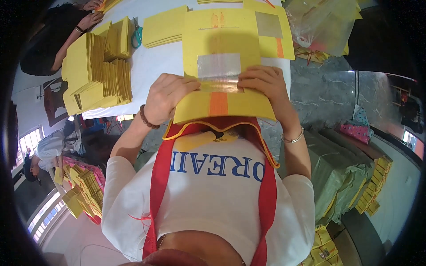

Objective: Folding and bundling stacks of yellow joss paper.

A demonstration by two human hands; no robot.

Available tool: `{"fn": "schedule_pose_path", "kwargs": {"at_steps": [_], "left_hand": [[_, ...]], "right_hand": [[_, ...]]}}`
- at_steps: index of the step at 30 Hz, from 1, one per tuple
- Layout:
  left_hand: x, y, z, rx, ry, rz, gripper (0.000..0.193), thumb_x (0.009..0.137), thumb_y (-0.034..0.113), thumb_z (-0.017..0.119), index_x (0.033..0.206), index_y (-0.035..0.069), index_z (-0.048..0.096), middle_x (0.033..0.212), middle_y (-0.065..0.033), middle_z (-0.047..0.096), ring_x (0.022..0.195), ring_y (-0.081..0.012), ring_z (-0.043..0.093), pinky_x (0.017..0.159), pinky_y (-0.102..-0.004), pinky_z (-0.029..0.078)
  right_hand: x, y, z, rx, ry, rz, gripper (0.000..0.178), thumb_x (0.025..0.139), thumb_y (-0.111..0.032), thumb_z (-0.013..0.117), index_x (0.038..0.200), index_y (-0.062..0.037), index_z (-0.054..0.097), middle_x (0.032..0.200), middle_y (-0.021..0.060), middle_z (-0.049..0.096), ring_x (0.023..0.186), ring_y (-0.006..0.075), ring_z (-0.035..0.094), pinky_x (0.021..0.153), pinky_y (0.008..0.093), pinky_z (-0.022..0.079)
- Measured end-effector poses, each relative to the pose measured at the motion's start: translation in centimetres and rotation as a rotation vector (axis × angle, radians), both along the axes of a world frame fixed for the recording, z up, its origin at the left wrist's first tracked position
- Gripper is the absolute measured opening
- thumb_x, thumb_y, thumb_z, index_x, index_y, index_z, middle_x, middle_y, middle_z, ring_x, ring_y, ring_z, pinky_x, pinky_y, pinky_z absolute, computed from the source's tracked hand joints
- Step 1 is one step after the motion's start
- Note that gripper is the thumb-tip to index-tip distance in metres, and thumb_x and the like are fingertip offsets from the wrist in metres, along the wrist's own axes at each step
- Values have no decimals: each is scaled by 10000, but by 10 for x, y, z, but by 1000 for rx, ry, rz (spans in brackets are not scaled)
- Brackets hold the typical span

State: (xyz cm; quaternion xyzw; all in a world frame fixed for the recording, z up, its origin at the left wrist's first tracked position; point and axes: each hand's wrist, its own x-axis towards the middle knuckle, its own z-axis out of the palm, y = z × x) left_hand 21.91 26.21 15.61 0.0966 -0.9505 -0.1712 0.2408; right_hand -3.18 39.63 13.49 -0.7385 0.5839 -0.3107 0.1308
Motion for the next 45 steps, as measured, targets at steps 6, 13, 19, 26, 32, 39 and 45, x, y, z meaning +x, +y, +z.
{"fn": "schedule_pose_path", "kwargs": {"at_steps": [6, 13, 19, 26, 32, 39, 45], "left_hand": [[-13, -13, -5, 373, -51, 186, 172, 833, 172, 574, 954, 53, 604, 608, -105, 562, 556, -245, 549, 526, -348, 428], [-24, -26, -19, 1124, -8, 321, 452, 860, 77, 570, 1265, 4, 383, 803, -54, 632, 654, -44, 550, 551, -199, 425], [-31, -32, -17, 1219, -23, 356, 664, 849, 55, 578, 1385, 33, 187, 766, -33, 619, 565, -25, 495, 470, -179, 339], [-37, -33, -6, 1389, 104, 347, 698, 849, 61, 571, 1397, 47, 140, 702, -45, 628, 545, -34, 506, 469, -183, 358], [-29, -40, 3, 857, 33, 447, 550, 812, 85, 611, 1298, 33, 357, 710, -41, 606, 632, -126, 568, 561, -253, 407], [-74, -17, 24, 51, -42, 80, 520, 743, 180, 649, 1219, 64, 477, 1201, -139, 489, 1079, -305, 461, 877, -378, 381], [-84, -13, -14, -88, -222, 63, 566, 792, 376, 580, 1289, 149, 431, 1310, -145, 398, 1191, -315, 366, 973, -436, 279]], "right_hand": [[18, -10, 10, 306, -767, -342, 255, 781, -122, 632, 1017, -29, 600, 1011, 72, 613, 952, 161, 562, 831, 312, 425], [25, -28, 12, 198, -923, -471, 279, 813, -102, 615, 1068, 2, 577, 1004, 109, 613, 904, 127, 563, 791, 257, 445], [22, -30, 6, 290, -843, -580, 286, 815, -108, 615, 1082, -7, 603, 951, 106, 637, 835, 113, 577, 735, 232, 456], [22, -36, 4, 287, -790, -622, 276, 807, -109, 614, 1067, -18, 614, 922, 117, 654, 811, 112, 592, 720, 241, 468], [24, -38, 7, 293, -751, -667, 273, 801, -113, 614, 1057, -20, 618, 929, 123, 655, 824, 124, 599, 736, 248, 469], [24, -36, 0, 253, -740, -656, 275, 796, -114, 613, 1052, -12, 618, 953, 129, 650, 863, 141, 600, 773, 258, 460], [25, -37, 3, 268, -755, -649, 271, 800, -120, 612, 1042, 0, 617, 911, 132, 656, 841, 145, 604, 756, 257, 462]]}}
